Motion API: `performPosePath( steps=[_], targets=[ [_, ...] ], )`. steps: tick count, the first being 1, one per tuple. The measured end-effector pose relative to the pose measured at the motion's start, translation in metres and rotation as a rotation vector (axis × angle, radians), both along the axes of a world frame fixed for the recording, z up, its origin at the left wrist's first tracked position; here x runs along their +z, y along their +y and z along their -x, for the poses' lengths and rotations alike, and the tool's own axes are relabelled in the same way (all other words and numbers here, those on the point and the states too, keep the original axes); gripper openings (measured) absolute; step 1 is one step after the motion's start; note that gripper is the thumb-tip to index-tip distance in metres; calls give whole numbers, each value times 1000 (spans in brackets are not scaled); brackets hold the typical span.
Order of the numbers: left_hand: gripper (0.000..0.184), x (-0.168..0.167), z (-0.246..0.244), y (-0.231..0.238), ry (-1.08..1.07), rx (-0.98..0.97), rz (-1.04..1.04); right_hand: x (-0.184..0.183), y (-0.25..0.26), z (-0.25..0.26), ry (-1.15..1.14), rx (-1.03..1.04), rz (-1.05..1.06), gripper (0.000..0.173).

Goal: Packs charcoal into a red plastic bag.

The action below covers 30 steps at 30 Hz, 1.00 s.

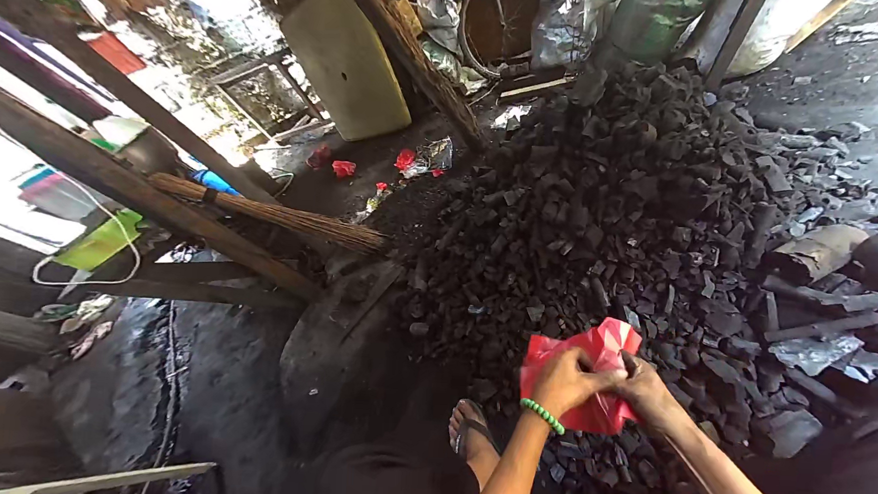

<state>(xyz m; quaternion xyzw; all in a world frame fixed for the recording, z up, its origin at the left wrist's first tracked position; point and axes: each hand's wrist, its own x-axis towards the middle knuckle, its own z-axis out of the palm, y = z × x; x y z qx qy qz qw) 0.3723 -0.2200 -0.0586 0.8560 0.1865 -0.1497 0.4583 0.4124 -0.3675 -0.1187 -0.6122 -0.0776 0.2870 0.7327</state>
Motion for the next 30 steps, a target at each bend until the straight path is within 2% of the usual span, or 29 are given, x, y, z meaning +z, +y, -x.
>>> performPosePath(
  steps=[1, 4, 6, 7, 8, 10, 11, 13, 14, 16, 17, 18, 19, 20, 21, 23, 25, 26, 28, 30],
  targets=[
    [45, -6, 2, -4, 7, 26, 148, 5, 4, 5, -52, 34, 29, 26],
    [21, -7, 14, -8, -26, 343, 565, 12, 2, 3, -40, 131, -33, 31],
    [21, 6, 19, 5, 5, 483, 733, 9, -6, -4, 29, 71, -90, 21],
    [19, 15, 23, 13, -6, 528, 821, 5, -11, -9, 34, 8, -54, 11],
    [14, 23, 27, 21, -58, 568, 910, 1, -16, -16, 44, -57, 19, 10],
    [19, 35, 33, 38, -228, 619, 1017, -15, -28, -34, -4, -130, 219, 8],
    [19, 37, 33, 45, -312, 646, 1010, -24, -35, -40, -87, -139, 334, 9],
    [18, 31, 27, 53, -420, 649, 906, -34, -46, -45, -265, -56, 504, 25],
    [21, 25, 24, 52, -435, 605, 806, -32, -47, -45, -310, 37, 528, 42],
    [18, 16, 17, 43, -412, 411, 621, -21, -37, -36, -320, 199, 437, 84],
    [15, 12, 14, 36, -371, 254, 542, -12, -30, -29, -312, 241, 381, 89],
    [15, 10, 10, 29, -300, 66, 450, -3, -25, -26, -315, 256, 333, 77],
    [16, 10, 5, 26, -198, -125, 312, 4, -23, -27, -335, 222, 286, 51],
    [20, 11, 0, 26, -72, -264, 123, 7, -22, -30, -350, 137, 258, 27],
    [29, 9, -4, 27, 79, -310, -104, 7, -25, -37, -343, 47, 242, 16],
    [43, -7, -4, 34, 285, -158, -457, -3, -38, -55, -263, -99, 147, 17],
    [40, -39, 4, 43, 231, 139, -534, -28, -52, -65, -212, -210, 83, 16],
    [47, -60, 9, 46, 152, 311, -492, -43, -59, -64, -197, -317, 136, 18],
    [61, -101, 23, 44, 17, 708, -301, -70, -74, -59, -109, -692, 381, 48],
    [70, -138, 40, 25, 22, 1038, -72, -97, -88, -53, 92, -1013, 581, 75]
  ],
)
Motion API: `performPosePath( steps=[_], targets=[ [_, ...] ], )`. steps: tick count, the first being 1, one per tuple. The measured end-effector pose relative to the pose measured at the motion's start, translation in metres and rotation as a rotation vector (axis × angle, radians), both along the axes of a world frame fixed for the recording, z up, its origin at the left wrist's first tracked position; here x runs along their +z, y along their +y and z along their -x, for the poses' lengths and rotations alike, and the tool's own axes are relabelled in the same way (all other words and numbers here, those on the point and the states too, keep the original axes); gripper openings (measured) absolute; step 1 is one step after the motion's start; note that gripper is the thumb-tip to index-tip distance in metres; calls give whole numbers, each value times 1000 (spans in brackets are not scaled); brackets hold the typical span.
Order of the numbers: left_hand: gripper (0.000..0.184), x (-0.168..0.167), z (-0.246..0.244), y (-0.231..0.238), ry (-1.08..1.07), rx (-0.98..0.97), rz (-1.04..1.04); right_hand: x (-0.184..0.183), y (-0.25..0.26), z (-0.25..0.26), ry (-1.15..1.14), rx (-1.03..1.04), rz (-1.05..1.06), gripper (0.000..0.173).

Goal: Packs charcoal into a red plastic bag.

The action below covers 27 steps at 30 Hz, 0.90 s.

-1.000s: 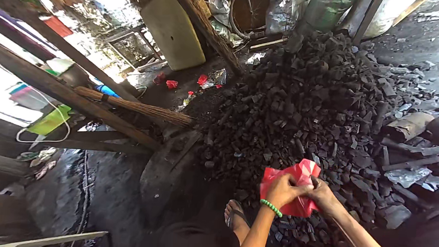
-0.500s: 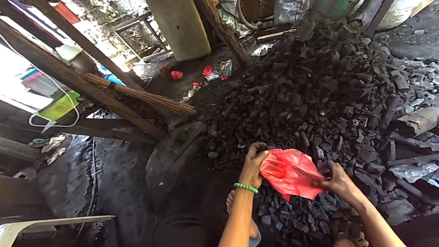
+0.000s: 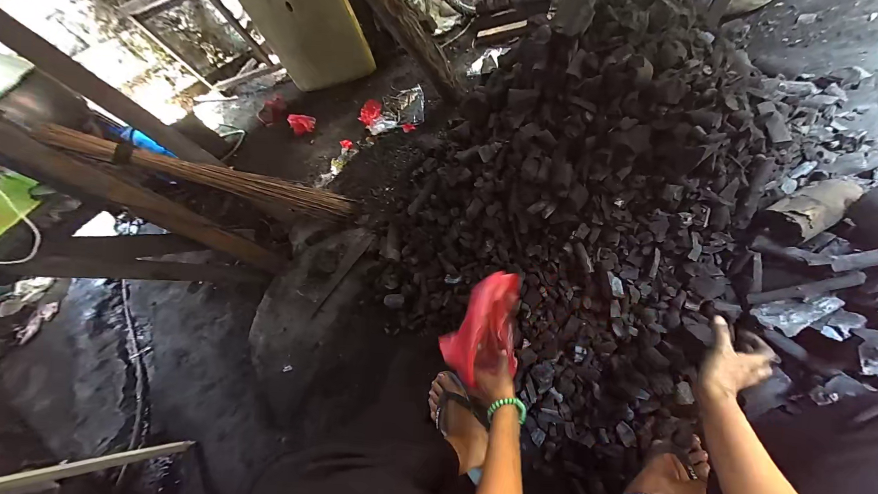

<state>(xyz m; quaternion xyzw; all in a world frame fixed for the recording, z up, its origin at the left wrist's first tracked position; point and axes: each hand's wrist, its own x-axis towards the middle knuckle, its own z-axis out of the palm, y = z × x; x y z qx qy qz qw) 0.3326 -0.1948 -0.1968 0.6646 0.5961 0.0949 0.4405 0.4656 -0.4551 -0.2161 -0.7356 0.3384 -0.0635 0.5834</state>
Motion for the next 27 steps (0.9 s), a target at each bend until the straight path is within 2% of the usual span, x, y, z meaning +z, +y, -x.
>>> performPosePath(
  steps=[2, 5, 9, 13, 15, 17, 21, 24, 27],
  targets=[
    [66, -28, 16, -33, -5, 202, 174, -25, -4, 5, 174, -128, 21, 90],
    [65, -47, 28, -69, 41, 302, 277, -51, -6, 3, 308, -46, 36, 88],
    [72, -47, 21, -42, 109, 337, 294, -61, -9, -8, 322, 22, 17, 82],
    [86, -55, 8, -36, 218, 325, 339, -66, 5, 16, 286, 226, 175, 77],
    [88, -59, 9, -48, 203, 301, 327, -65, 11, 30, 285, 278, 212, 74],
    [87, -60, 7, -61, 157, 243, 314, -62, 15, 41, 273, 291, 158, 70],
    [82, -49, -7, -77, 60, -80, 357, -59, 20, 50, 259, 443, 89, 72],
    [73, -55, -8, -77, -4, -163, 381, -65, 28, 51, 224, 599, 19, 72],
    [63, -63, -4, -71, -58, -168, 384, -65, 45, 59, 197, 640, -107, 75]
  ],
)
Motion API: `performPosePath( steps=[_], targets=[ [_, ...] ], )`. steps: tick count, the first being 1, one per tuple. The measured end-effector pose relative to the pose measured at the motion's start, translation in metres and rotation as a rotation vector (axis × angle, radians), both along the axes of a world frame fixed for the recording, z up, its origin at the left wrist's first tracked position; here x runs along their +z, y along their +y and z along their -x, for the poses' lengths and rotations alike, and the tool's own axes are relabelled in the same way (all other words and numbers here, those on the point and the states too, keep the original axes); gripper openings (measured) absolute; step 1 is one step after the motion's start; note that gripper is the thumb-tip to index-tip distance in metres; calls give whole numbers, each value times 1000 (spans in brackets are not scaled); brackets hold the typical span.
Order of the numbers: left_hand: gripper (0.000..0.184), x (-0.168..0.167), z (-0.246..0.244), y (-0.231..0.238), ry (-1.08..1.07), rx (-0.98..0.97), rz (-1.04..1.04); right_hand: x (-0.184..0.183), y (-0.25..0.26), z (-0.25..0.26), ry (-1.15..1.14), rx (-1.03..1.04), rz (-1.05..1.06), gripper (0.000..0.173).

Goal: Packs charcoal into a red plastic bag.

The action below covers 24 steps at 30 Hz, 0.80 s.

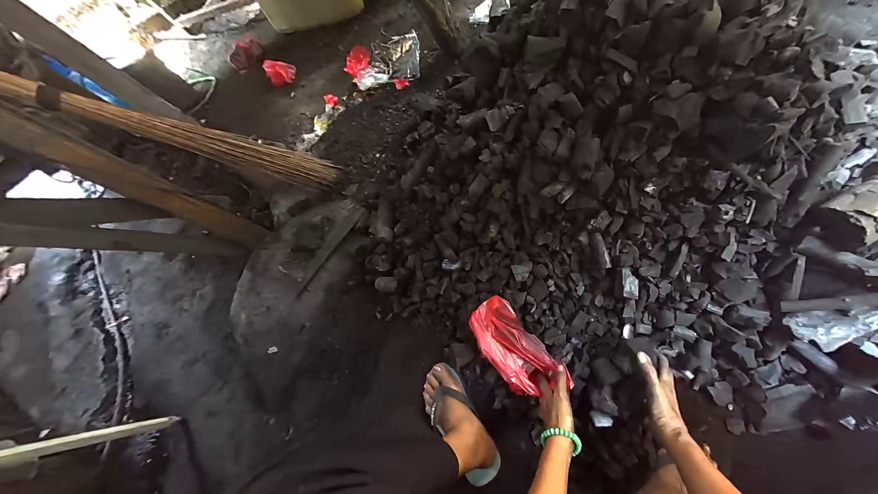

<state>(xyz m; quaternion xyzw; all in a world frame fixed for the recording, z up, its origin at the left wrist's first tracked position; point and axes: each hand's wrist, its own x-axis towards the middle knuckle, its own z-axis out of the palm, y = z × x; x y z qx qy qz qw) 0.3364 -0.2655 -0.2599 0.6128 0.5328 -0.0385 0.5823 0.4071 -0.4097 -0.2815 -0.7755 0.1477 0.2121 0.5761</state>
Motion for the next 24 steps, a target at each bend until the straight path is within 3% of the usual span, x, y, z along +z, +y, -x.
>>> performPosePath(
  steps=[6, 10, 13, 17, 19, 22, 24],
  targets=[
    [65, 5, -2, 5, -23, 45, 118, 12, 24, 15, -5, -93, -12, 69],
    [61, 5, -8, -5, -89, -42, 84, 13, 35, 23, -27, -101, -112, 68],
    [52, 16, -18, -19, -209, -121, 73, 15, 44, 28, 14, -201, -275, 72],
    [45, 53, -26, -35, -226, -455, -153, 21, 46, 27, 171, -389, -621, 75],
    [45, 71, -27, -32, -273, -551, -84, 23, 42, 22, 277, -535, -762, 77],
    [48, 99, -25, -12, -357, -471, 128, 23, 37, 16, 298, -698, -810, 61],
    [51, 111, -21, 10, -325, -316, 129, 28, 35, 16, 322, -709, -831, 55]
  ],
)
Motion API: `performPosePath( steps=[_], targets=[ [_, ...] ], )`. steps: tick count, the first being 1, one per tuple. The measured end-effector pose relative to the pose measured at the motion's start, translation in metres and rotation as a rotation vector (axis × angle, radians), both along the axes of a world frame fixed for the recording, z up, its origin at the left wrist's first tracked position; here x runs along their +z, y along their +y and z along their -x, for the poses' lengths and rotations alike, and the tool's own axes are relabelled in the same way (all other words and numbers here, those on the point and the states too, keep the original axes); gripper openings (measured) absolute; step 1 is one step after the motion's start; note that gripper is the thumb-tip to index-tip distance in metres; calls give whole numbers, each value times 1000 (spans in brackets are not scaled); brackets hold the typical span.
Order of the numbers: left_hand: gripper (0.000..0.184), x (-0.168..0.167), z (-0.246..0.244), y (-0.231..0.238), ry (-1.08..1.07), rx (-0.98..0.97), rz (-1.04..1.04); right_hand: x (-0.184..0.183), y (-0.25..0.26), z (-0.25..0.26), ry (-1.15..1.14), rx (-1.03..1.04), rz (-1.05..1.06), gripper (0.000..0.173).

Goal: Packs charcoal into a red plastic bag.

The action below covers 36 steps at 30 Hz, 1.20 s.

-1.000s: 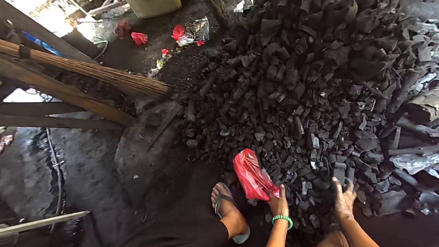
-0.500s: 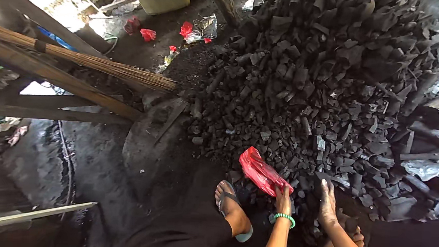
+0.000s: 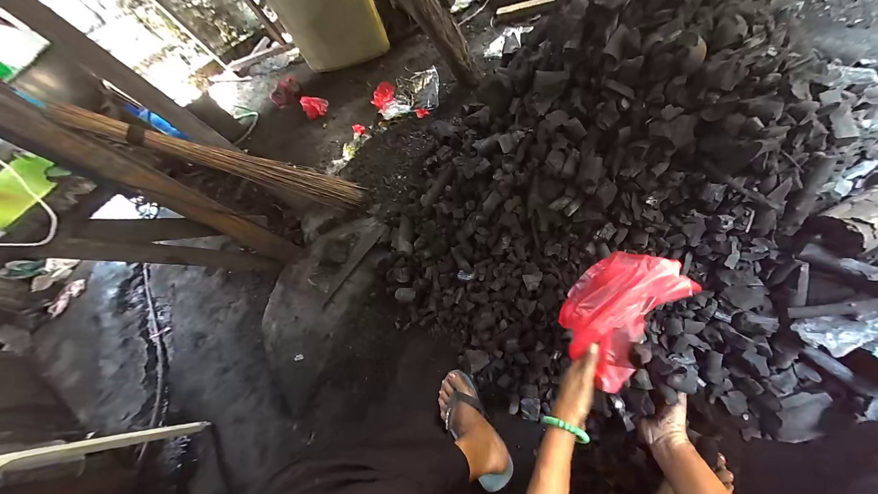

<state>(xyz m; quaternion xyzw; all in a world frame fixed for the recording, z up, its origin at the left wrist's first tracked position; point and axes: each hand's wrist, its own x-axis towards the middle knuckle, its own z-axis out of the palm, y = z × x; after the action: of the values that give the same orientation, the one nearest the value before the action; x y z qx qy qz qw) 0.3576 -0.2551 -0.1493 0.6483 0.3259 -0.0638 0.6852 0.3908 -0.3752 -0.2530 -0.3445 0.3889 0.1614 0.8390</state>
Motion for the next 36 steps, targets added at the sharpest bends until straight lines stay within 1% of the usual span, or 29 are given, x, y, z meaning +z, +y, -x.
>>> performPosePath(
  steps=[1, 3, 4, 5, 6, 8, 10, 12, 14, 15, 16, 17, 18, 20, 21, 22, 23, 24, 25, 26, 27, 28, 30, 31, 32, 33, 34, 35, 36],
  targets=[
    [50, 0, 2, 12, 23, 108, -12, 1, -1, 0, 33, 15, -27, 55],
    [41, -6, 5, 37, 55, 325, -68, 1, -5, -1, 57, 25, -146, 59],
    [35, -8, 7, 47, 69, 385, -139, 3, -4, -2, 57, 21, -183, 60],
    [32, -9, 10, 57, 96, 401, -262, 8, -2, -3, 56, 20, -187, 60],
    [34, -8, 12, 63, 144, 378, -406, 14, 0, -5, 50, 12, -188, 61],
    [48, 1, 13, 65, 268, 296, -648, 28, 3, -10, 29, 10, -216, 61],
    [59, 13, 11, 59, 392, 168, -776, 44, 7, -17, 10, 25, -255, 61],
    [67, 23, 9, 52, 478, -20, -785, 67, 12, -21, -31, 71, -252, 57],
    [74, 31, 6, 50, 458, -197, -698, 88, 18, -23, -82, 173, -257, 53],
    [81, 35, 5, 52, 422, -270, -622, 94, 22, -24, -117, 259, -256, 56],
    [88, 39, 3, 55, 366, -314, -533, 96, 27, -26, -168, 372, -250, 64],
    [93, 43, 2, 59, 304, -333, -433, 95, 33, -28, -226, 497, -208, 66],
    [96, 47, 2, 64, 238, -324, -324, 94, 42, -30, -288, 619, -105, 65],
    [94, 42, -1, 82, 152, -283, -177, 87, 55, -40, -507, 955, 219, 44],
    [93, 37, -5, 92, 155, -281, -171, 87, 60, -51, -590, 1150, 400, 46],
    [93, 34, -9, 101, 180, -284, -198, 87, 67, -62, -667, 1315, 574, 58],
    [98, 35, -14, 107, 206, -299, -232, 90, 72, -73, -749, 1442, 727, 65],
    [105, 35, -17, 113, 230, -322, -269, 99, 76, -81, -818, 1511, 816, 65],
    [112, 35, -20, 116, 238, -344, -289, 112, 77, -86, -870, 1543, 824, 59],
    [116, 33, -22, 119, 231, -347, -298, 125, 75, -90, -897, 1541, 775, 51],
    [116, 29, -23, 120, 211, -335, -296, 135, 70, -94, -886, 1491, 675, 45],
    [111, 22, -24, 122, 180, -301, -299, 135, 62, -98, -838, 1386, 553, 41],
    [88, 3, -15, 122, 69, -119, -351, 116, 41, -95, -711, 1007, 371, 42],
    [73, -7, -5, 118, -7, 44, -400, 102, 28, -90, -642, 795, 366, 44],
    [60, -16, 6, 110, -71, 262, -439, 87, 14, -82, -561, 616, 441, 45],
    [53, -26, 18, 97, -86, 513, -479, 70, 0, -72, -475, 481, 591, 46],
    [53, -36, 31, 80, -18, 729, -487, 51, -15, -59, -388, 390, 761, 47],
    [56, -49, 42, 61, 124, 887, -470, 32, -29, -44, -289, 344, 917, 48],
    [59, -63, 54, 39, 325, 958, -442, 16, -41, -28, -188, 365, 1023, 52]
  ],
)
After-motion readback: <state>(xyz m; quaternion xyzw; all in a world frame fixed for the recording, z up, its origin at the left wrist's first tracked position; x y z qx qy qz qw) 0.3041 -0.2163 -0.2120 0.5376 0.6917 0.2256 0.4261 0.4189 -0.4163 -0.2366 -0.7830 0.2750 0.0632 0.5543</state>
